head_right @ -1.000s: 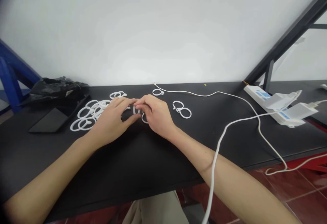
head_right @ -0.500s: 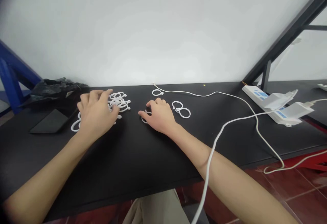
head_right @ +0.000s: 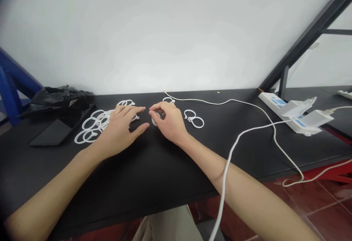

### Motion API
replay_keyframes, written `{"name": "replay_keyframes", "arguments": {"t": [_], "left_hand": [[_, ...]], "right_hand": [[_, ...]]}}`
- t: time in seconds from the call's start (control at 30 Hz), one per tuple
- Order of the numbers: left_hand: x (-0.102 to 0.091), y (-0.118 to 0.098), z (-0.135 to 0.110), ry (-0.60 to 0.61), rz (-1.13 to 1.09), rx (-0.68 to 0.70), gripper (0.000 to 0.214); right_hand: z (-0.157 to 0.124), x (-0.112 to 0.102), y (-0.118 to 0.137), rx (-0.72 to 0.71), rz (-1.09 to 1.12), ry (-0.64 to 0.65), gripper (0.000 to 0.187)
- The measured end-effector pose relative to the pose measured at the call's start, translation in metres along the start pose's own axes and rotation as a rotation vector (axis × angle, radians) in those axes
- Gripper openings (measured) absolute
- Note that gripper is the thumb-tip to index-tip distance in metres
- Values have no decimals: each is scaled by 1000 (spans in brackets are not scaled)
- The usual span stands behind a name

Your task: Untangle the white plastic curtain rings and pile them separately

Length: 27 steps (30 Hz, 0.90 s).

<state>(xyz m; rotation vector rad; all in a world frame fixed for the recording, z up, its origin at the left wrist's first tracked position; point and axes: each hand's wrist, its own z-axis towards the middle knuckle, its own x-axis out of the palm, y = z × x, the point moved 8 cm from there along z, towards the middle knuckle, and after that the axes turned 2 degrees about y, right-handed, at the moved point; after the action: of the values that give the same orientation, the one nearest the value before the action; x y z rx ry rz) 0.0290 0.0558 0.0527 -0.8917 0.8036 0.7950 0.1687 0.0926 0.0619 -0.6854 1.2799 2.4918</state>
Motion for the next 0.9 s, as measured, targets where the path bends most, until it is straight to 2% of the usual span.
{"name": "replay_keyframes", "arguments": {"t": [0.13,0.3,0.53,0.73,0.9], "left_hand": [[1,-7,1,62,-76,26,51],[2,-11,0,122,-94,28,43],[0,-14,1,94,-122,38,29],[2,-2,2,67,-130,-45,32],[-2,2,3,-12,-79,-25,29]], "right_hand": [[-2,3,2,47,260,28,8],[-5,6,10,41,357,39,9],[-5,3,10,4,325,-1,9],[-5,5,10,-38,173,22,13],[-4,10,7,-40,48,70,21]]}}
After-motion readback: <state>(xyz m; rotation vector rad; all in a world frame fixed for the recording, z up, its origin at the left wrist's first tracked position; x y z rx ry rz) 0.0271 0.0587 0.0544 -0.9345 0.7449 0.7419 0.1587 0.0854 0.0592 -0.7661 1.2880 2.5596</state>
